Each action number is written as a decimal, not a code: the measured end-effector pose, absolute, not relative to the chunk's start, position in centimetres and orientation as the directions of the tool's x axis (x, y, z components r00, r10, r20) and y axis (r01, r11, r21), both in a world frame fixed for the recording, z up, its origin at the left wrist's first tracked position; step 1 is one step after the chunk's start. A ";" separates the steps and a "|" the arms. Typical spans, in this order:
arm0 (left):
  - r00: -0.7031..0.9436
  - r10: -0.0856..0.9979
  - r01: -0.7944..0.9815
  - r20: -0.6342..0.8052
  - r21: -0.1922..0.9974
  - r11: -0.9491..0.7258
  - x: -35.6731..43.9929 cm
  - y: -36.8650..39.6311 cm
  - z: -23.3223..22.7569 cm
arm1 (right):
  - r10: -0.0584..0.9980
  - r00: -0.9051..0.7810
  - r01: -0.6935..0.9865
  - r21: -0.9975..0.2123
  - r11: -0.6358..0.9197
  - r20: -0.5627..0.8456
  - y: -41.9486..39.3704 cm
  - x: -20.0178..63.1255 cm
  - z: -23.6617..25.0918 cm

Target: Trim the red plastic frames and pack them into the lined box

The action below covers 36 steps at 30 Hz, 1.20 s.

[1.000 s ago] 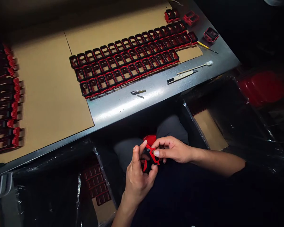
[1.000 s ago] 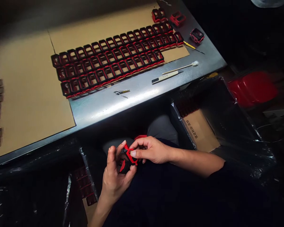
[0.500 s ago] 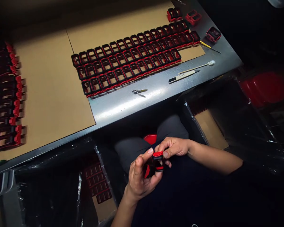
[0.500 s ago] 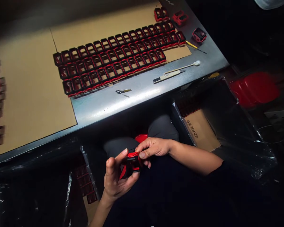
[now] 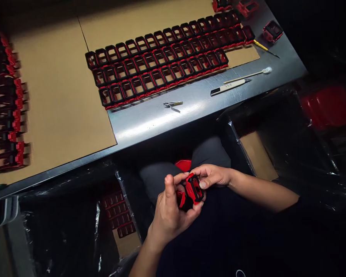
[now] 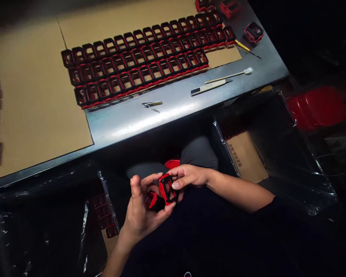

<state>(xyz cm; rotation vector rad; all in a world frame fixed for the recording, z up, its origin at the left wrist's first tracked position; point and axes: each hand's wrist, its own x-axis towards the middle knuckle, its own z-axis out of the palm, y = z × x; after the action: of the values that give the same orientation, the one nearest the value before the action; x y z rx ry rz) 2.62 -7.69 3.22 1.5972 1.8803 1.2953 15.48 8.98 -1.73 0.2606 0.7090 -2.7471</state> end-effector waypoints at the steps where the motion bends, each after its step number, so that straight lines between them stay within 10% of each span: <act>1: -0.325 0.910 0.560 0.257 0.828 -0.033 2.7 -7.7 3.2 | -0.236 -0.937 0.331 -0.435 -0.838 -0.258 8.9 15.4 -1.7; 36: -0.457 0.889 0.465 -0.004 0.851 0.243 2.6 -8.1 2.5 | 0.014 -0.847 0.371 -0.611 -0.700 -0.531 8.6 13.7 2.2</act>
<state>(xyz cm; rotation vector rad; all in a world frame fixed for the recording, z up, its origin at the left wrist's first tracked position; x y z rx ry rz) 2.55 -8.11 2.55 1.2330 2.0253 1.1271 13.73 8.59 2.18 0.7605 1.1054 -2.6159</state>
